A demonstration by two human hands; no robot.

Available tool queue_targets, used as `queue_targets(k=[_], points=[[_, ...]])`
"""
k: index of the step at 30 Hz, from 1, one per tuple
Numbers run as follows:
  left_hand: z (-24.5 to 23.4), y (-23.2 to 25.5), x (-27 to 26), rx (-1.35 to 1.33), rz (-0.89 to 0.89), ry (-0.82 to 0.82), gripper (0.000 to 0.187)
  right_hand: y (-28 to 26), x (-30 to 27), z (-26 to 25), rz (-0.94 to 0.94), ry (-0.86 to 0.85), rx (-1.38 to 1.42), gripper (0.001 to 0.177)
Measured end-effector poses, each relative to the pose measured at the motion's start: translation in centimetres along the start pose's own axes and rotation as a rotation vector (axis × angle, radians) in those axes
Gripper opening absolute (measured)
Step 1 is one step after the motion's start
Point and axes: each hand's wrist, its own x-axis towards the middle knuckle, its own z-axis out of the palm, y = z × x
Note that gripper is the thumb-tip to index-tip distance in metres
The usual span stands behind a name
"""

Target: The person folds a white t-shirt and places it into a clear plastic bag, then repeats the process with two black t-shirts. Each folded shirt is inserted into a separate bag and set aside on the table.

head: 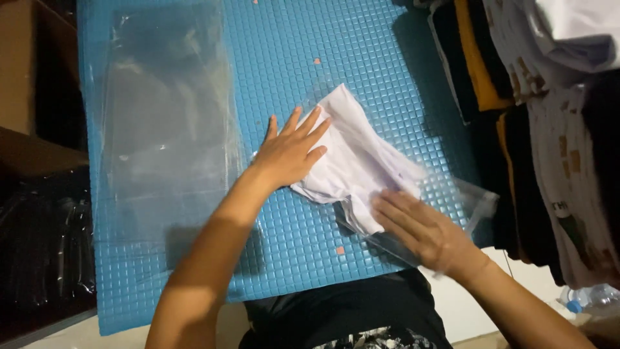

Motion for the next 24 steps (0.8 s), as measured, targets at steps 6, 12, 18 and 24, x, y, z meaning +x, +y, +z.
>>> queue_targets(k=[6, 12, 18, 24], points=[[-0.6, -0.2, -0.8, -0.198, 0.124, 0.157, 0.058, 5.8, 0.8, 3.5, 0.419, -0.266, 0.016, 0.08], [-1.1, -3.4, -4.0, -0.254, 0.086, 0.337, 0.044, 5.2, 2.6, 2.9, 0.328, -0.16, 0.147, 0.074], [1.0, -3.7, -4.9, -0.149, 0.068, 0.333, 0.037, 4.6, 3.1, 3.2, 0.166, -0.216, 0.381, 0.049], [1.5, -4.4, -5.2, -0.142, 0.095, 0.383, 0.037, 3.3, 1.3, 1.4, 0.178, -0.134, 0.729, 0.053]])
